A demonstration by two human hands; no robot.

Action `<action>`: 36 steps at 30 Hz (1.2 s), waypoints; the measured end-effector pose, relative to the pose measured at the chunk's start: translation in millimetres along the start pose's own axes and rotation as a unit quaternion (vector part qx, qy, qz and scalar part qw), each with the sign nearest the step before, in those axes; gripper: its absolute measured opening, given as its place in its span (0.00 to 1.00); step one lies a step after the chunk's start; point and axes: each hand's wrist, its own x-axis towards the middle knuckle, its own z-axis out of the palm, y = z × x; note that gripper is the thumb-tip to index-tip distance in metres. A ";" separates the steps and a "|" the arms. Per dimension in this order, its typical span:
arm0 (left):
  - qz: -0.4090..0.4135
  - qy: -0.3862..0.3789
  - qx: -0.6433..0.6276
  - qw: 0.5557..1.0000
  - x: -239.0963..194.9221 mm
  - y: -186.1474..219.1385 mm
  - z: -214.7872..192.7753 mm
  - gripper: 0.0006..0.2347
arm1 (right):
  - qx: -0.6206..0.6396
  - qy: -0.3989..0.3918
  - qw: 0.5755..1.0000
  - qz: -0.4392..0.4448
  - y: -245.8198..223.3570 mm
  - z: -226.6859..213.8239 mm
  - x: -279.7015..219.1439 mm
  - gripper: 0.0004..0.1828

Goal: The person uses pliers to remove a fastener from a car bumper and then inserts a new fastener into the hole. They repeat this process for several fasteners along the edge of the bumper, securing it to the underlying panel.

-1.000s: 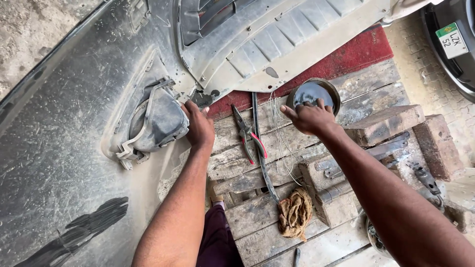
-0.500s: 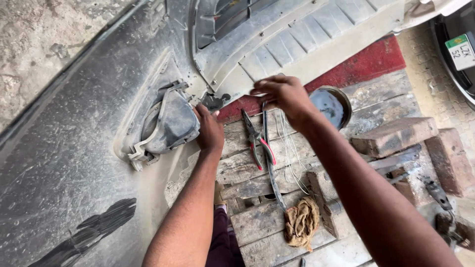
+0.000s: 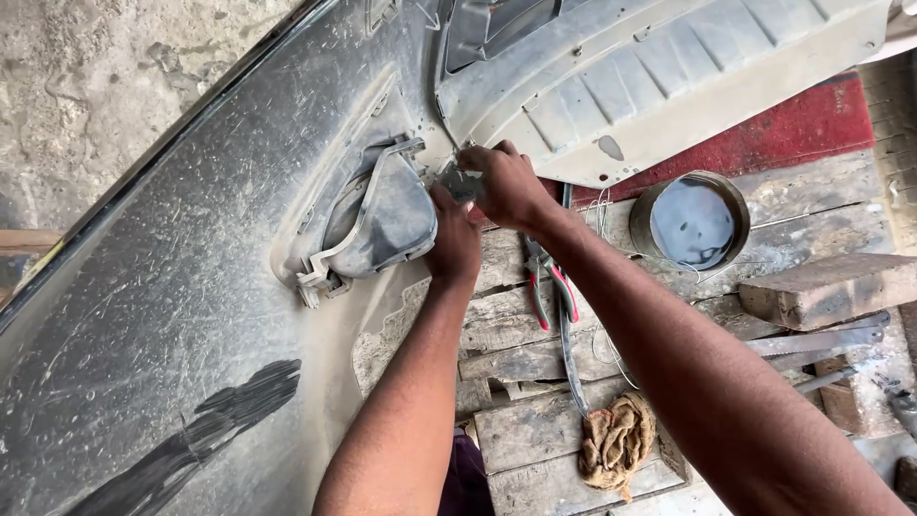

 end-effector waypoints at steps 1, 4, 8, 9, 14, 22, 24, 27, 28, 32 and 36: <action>0.003 0.002 0.011 1.000 0.4 1.5 -5.6 0.19 | -0.014 -0.013 1.000 -0.016 1.5 0.4 -0.7 0.31; 0.003 0.009 0.038 0.999 0.5 3.3 -8.2 0.19 | -0.017 -0.016 1.000 -0.013 5.8 9.3 -2.7 0.31; 0.001 -0.017 -0.018 1.000 -3.6 -3.1 13.1 0.18 | 0.067 0.001 0.997 0.041 -1.6 -8.2 -10.7 0.29; -0.004 -0.019 -0.051 0.998 -6.0 -4.5 25.4 0.17 | 0.099 0.027 0.993 0.062 2.9 -16.4 -15.9 0.29; -0.019 -0.037 -0.121 0.992 -7.6 -2.6 25.1 0.15 | 0.011 0.157 0.976 0.149 54.3 -87.3 -62.4 0.26; -0.027 -0.037 -0.105 0.993 -12.0 2.5 1.8 0.16 | -0.268 -0.019 0.894 0.359 250.3 -81.4 -118.2 0.18; -0.025 -0.039 -0.100 0.994 -12.0 -0.8 22.8 0.16 | -0.259 -0.041 0.893 0.365 242.9 -80.4 -125.1 0.20; -0.024 -0.040 -0.102 0.994 -13.0 -1.0 24.9 0.16 | -0.236 -0.074 0.891 0.382 241.2 -75.5 -124.3 0.25; -0.023 -0.040 -0.109 0.993 -12.4 0.6 21.0 0.15 | -0.221 -0.082 0.889 0.393 242.2 -74.6 -121.9 0.27; -0.026 -0.030 -0.124 0.992 -13.8 -5.3 32.4 0.14 | -0.070 0.098 0.909 0.399 169.0 -105.6 -112.9 0.15; -0.020 -0.021 -0.114 0.993 -14.1 -3.1 26.0 0.15 | 0.304 0.171 0.905 0.243 22.7 -120.2 -102.5 0.18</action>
